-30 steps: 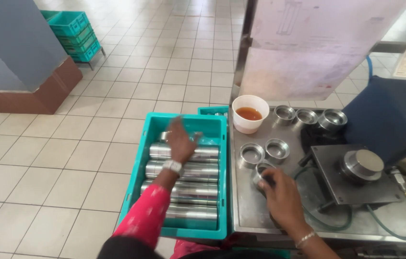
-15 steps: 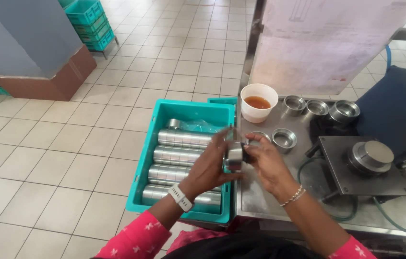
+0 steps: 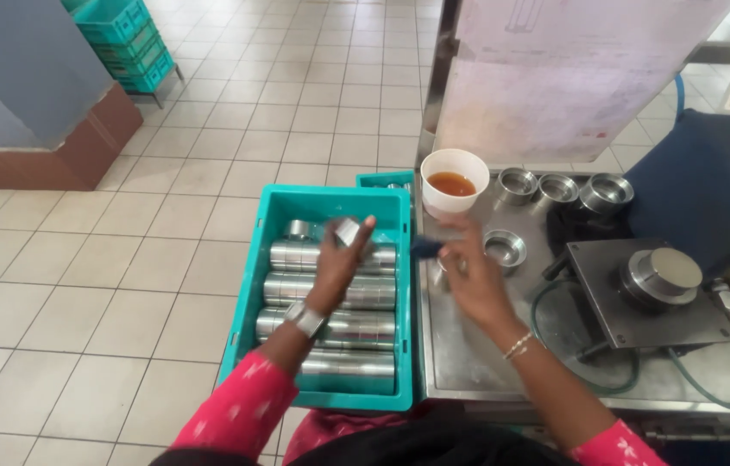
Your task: Clean metal rings inside a lathe machine using an air gun, then weigh them on a digital scale and organize them into a tray.
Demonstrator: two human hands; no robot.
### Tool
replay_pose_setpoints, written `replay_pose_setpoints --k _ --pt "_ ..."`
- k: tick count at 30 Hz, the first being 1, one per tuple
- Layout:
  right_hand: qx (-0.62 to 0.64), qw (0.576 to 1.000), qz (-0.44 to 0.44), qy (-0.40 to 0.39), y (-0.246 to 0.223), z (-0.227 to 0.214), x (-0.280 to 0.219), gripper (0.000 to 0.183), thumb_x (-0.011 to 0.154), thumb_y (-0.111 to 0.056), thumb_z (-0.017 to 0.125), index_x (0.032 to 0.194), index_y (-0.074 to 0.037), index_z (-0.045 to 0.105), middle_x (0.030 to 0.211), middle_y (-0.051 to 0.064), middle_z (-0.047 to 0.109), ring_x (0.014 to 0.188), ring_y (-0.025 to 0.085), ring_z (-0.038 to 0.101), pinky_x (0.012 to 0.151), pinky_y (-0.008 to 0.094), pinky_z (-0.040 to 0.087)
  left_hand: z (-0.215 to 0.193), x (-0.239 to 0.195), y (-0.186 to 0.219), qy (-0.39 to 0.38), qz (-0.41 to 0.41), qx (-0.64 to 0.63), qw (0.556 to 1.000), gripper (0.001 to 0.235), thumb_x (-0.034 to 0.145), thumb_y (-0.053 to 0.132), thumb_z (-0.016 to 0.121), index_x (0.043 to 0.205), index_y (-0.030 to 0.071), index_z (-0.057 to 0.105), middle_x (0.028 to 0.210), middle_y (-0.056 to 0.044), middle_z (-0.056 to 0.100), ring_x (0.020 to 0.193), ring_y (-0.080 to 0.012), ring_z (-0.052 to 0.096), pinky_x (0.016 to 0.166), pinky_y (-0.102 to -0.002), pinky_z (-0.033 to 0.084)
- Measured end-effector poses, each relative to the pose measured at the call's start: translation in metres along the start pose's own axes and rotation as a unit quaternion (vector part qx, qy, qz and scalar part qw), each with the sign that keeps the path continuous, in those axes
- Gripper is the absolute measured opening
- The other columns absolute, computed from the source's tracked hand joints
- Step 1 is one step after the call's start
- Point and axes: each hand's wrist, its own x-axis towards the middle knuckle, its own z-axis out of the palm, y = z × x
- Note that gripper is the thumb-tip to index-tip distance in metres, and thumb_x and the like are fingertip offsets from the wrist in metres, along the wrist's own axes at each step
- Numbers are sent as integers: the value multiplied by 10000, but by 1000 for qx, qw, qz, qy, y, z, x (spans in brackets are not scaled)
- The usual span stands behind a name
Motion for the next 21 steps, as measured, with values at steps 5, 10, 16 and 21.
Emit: replay_pose_setpoints --k 5,10,16,21 --pt "-215 971 101 27 42 2 -10 350 999 -93 542 1340 -94 465 950 187 697 890 374 686 794 506 509 -8 72 -49 165 212 222 937 727 789 480 832 1241 29 484 1201 -166 488 1050 -340 588 849 -472 548" --pt "-317 948 41 -5 44 13 -24 359 945 -132 607 1281 -74 492 866 205 657 825 385 645 773 529 495 -6 107 -102 215 195 335 896 553 816 370 824 1166 57 532 1216 -157 486 1129 -367 535 949 -499 453" --pt "-216 974 56 34 39 6 -17 322 929 -119 663 1212 -66 521 1014 195 681 942 375 652 812 497 498 17 63 -55 223 289 387 846 550 892 288 802 1308 71 515 1379 -198 456 1292 -426 462 1026 -570 377" --pt "337 876 326 110 68 2 -20 331 967 -121 615 1280 -80 517 1002 99 695 870 164 662 823 333 528 38 -67 40 -231 451 148 849 1017 677 276 952 1487 57 378 1537 -245 373 1444 -426 337 1130 -577 341"
